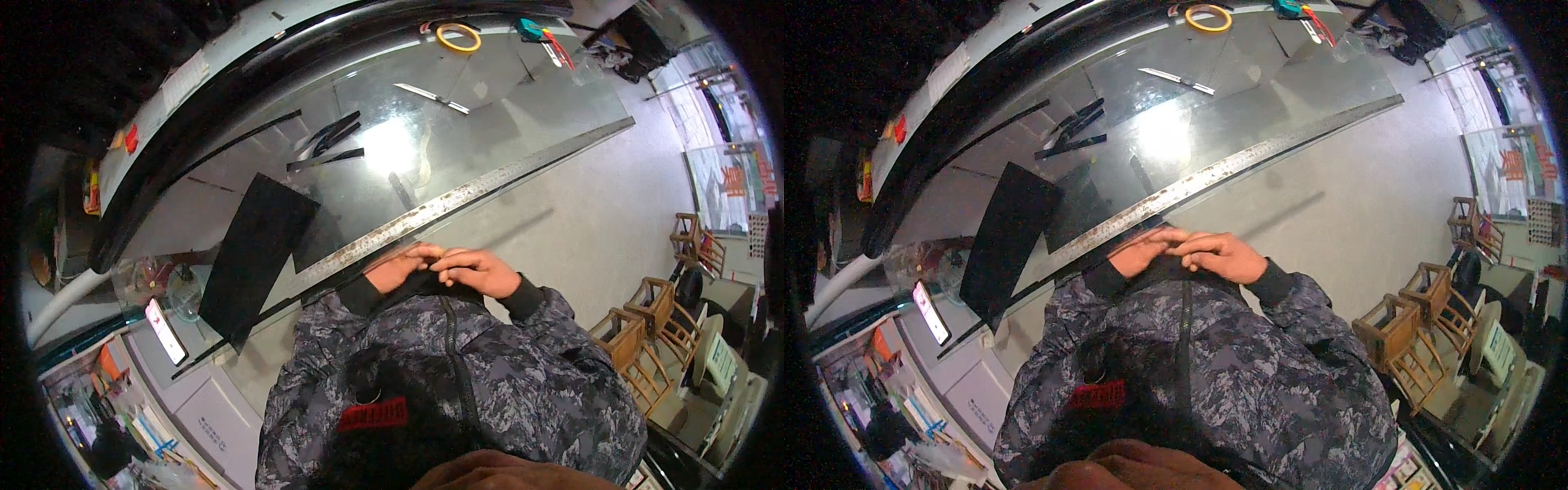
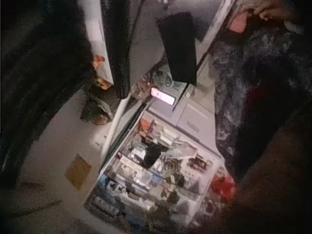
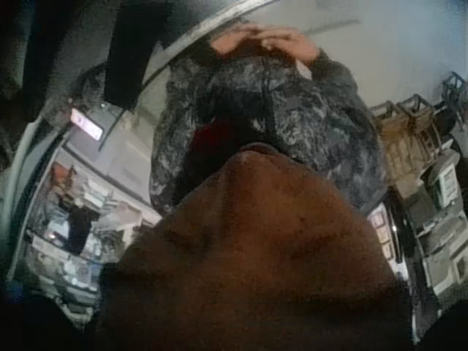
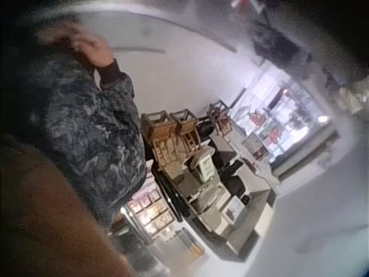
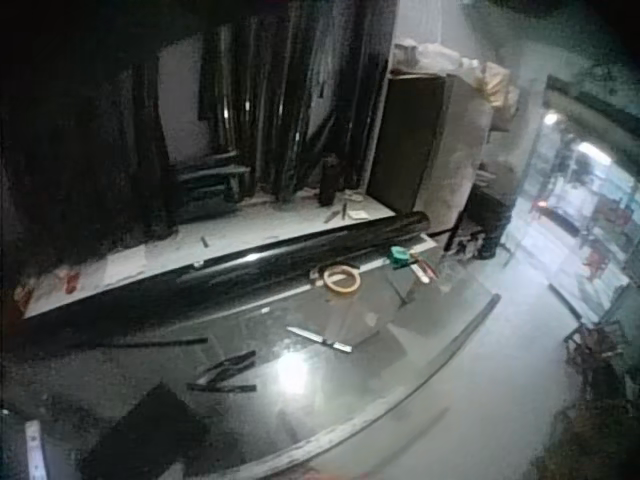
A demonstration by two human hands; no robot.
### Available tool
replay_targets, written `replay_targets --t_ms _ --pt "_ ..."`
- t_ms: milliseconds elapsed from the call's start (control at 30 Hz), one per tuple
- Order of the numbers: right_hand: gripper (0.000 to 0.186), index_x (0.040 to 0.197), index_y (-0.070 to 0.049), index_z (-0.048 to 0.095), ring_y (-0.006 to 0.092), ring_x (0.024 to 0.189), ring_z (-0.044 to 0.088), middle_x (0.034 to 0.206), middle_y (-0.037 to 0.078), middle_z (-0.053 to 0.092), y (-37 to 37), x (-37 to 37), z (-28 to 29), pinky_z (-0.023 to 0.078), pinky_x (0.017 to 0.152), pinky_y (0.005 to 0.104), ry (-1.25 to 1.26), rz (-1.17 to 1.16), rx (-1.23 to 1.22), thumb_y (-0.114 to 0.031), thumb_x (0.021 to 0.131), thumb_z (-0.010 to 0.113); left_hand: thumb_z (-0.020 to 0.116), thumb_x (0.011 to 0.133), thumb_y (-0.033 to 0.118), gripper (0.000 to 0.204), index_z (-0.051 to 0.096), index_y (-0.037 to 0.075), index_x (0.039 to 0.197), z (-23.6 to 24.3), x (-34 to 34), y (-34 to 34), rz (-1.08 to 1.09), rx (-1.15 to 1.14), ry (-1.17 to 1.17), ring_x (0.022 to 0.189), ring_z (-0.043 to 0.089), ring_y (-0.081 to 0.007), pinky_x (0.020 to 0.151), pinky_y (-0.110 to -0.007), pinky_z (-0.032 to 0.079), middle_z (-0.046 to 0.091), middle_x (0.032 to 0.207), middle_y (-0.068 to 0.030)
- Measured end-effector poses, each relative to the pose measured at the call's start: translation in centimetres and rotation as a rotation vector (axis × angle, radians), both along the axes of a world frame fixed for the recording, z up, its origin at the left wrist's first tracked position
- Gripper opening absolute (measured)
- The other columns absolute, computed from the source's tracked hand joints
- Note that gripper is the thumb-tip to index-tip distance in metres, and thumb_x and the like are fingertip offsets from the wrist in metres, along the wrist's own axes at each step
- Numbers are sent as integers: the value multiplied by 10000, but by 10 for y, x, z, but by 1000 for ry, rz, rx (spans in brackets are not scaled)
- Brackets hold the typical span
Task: The person measures and cuts thin black strips on a glass table using a metal ruler and a utility knife. They repeatedly align the ruler, mark positions, and cut the material into short segments, then inspect the cut pieces.
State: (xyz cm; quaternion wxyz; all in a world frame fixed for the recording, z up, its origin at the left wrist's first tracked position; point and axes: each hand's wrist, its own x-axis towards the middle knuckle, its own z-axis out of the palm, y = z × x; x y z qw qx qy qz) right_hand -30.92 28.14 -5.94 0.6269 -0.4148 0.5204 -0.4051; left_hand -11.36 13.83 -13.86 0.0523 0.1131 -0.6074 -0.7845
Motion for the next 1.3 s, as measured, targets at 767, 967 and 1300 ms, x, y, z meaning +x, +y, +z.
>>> replay_targets --t_ms 767,967,1300 --pt "299 1075 -85 672 330 1041 600 1100 104 636 -59 -100 26 486 877 431 1280 -92 -769 -30 784 715 761 806 124 387 668 72 1179 127 51 -28 472 -1243 -291 1082 556 -320 939 -414 463 626 1150 -76" --pt "314 1076 -85 661 323 1076 603 1130 103 642 -77 -101 24 485 903 426 1318 -142 -814 -7 772 673 763 807 112 339 693 90 1138 124 53 -33 521 -1230 -318 1023 565 -305 895 -405 472 633 1088 -70" --pt "280 1038 -79 683 315 1059 616 1103 91 656 -125 -100 19 496 888 419 1331 -137 -868 -22 764 684 750 824 96 297 690 82 1114 122 54 -57 625 -1342 -367 1032 579 -304 882 -405 486 643 1083 -60"
